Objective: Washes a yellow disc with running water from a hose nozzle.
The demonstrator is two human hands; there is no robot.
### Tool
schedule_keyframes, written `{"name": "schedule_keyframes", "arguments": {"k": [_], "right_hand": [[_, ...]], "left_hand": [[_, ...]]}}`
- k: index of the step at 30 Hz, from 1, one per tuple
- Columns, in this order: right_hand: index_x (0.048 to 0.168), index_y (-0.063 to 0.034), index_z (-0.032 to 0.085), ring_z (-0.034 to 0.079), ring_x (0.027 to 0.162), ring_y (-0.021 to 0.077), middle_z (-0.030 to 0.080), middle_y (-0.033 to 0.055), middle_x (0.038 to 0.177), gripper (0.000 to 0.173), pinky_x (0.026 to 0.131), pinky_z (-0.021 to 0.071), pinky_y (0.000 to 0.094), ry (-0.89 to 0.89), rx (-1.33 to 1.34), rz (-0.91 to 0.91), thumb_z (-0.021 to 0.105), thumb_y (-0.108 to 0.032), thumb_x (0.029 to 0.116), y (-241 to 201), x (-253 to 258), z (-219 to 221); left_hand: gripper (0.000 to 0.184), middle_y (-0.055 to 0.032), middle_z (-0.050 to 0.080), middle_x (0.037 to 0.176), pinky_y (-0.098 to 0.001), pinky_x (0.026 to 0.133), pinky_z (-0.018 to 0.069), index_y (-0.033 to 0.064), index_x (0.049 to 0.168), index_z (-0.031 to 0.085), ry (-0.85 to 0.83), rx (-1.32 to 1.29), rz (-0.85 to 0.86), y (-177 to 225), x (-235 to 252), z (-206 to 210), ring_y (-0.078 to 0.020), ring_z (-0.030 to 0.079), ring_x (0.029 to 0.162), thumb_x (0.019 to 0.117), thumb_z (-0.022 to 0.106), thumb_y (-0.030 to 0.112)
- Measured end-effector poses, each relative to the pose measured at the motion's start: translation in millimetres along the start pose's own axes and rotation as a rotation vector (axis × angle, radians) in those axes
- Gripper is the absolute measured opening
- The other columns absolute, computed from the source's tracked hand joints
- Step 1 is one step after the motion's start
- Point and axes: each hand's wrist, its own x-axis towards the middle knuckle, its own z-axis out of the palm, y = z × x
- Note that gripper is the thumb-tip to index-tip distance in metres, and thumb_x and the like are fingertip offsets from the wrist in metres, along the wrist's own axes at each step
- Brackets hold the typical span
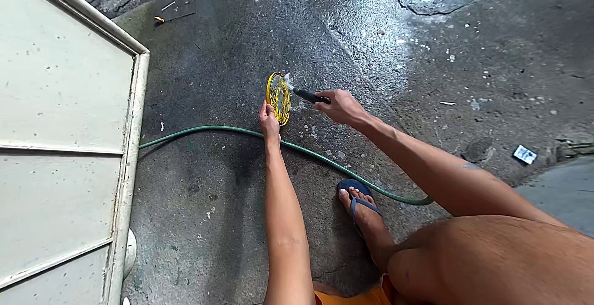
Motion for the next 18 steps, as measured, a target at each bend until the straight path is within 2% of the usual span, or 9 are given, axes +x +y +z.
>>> {"name": "schedule_keyframes", "arguments": {"k": [18], "right_hand": [[0.135,-0.0198,0.069,0.072,0.096,0.0290,0.075,0.0119,0.108,0.037,0.085,0.0557,0.0563,0.040,0.030,-0.053,0.059,-0.034,0.1027,-14,-6,-12]], "left_hand": [[0.044,-0.0143,0.051,0.152,-0.0398,0.120,0.0353,0.0085,0.148,0.054,0.007,0.079,0.022,5,-1,2,-0.0205,0.046,0.142,0.1111,0.042,0.029]]}}
